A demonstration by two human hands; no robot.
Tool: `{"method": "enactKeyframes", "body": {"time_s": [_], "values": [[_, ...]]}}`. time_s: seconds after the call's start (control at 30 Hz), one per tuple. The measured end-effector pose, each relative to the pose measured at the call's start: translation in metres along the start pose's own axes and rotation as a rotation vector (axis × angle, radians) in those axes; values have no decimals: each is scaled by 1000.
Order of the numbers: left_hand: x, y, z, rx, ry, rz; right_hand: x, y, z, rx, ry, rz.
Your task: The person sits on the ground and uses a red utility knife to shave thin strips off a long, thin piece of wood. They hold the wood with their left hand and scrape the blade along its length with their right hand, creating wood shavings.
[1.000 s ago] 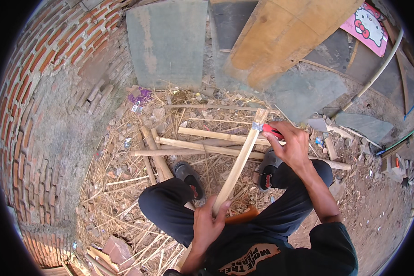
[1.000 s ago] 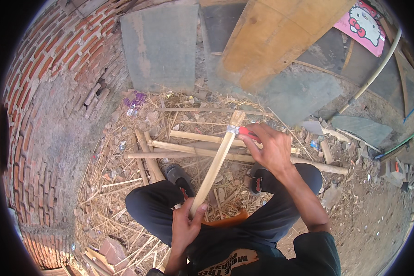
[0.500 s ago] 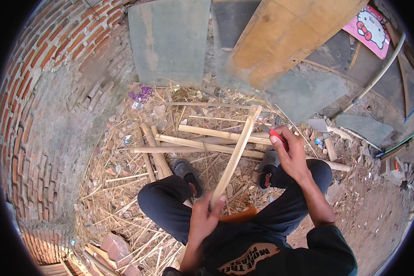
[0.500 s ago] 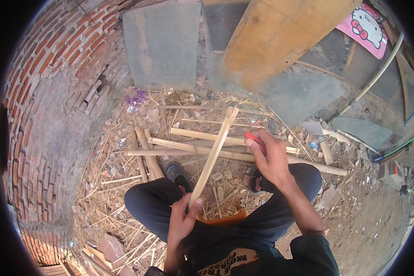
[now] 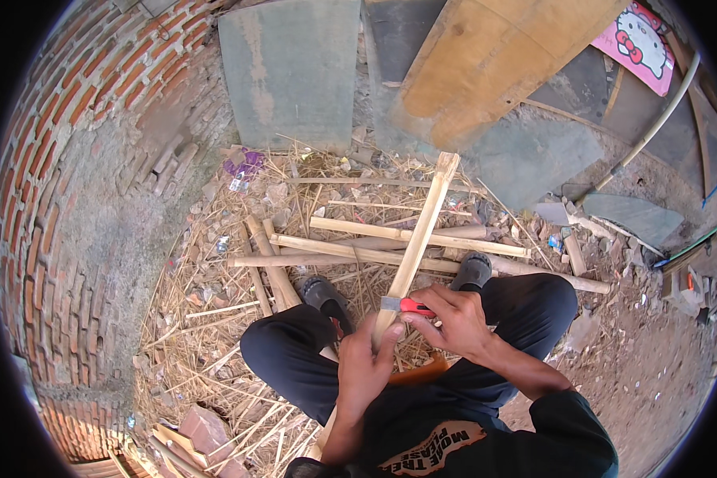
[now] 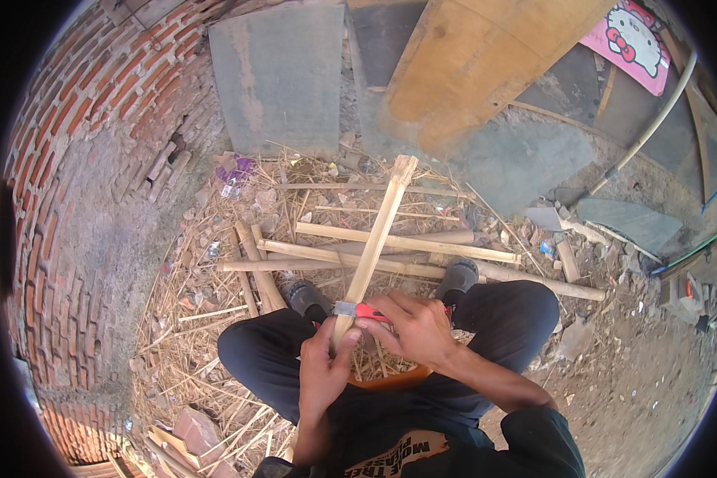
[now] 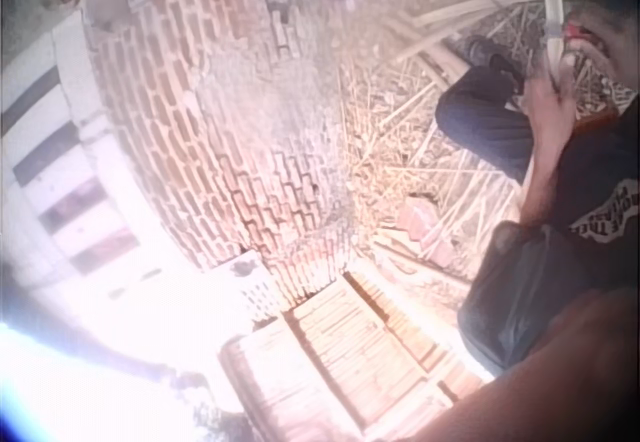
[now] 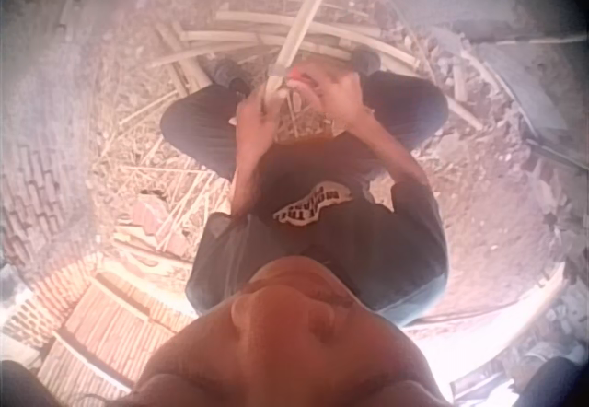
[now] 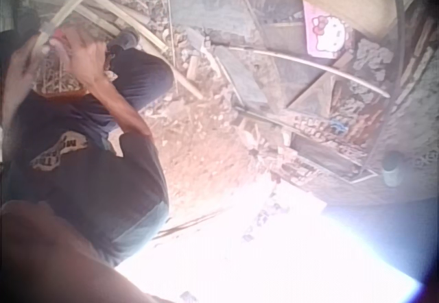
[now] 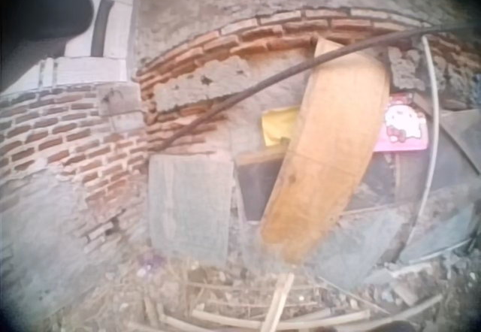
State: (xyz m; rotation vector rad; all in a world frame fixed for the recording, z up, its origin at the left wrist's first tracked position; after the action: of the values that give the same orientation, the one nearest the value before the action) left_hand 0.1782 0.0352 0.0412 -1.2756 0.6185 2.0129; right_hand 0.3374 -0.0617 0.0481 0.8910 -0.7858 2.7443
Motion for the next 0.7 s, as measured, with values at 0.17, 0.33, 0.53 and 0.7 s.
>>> {"method": "enactKeyframes", "body": {"time_s": [0.17, 0.33, 0.53, 0.7], "values": [[-3, 1, 0, -19, -6, 25, 2, -3, 4, 13, 32, -13], [3, 1, -1, -21, 7, 19, 3, -6, 9, 11, 56, -2], [0, 1, 1, -6, 0, 45, -2, -10, 17, -30, 108, -2], [3, 19, 3, 45, -68, 132, -45, -28, 54, -171, 101, -212]]}}
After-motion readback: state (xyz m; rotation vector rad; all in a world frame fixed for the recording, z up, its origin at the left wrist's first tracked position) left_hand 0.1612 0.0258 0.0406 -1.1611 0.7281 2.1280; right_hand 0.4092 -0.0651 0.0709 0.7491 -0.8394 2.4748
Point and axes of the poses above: each hand's wrist, its own y-axis away from the middle knuckle, its own z-axis out of the back of the hand, x = y × z, the point moved 5 cm from there along -y, towards the middle knuckle, and after that the axes turned 3 degrees about x, right-handed, at the moved point
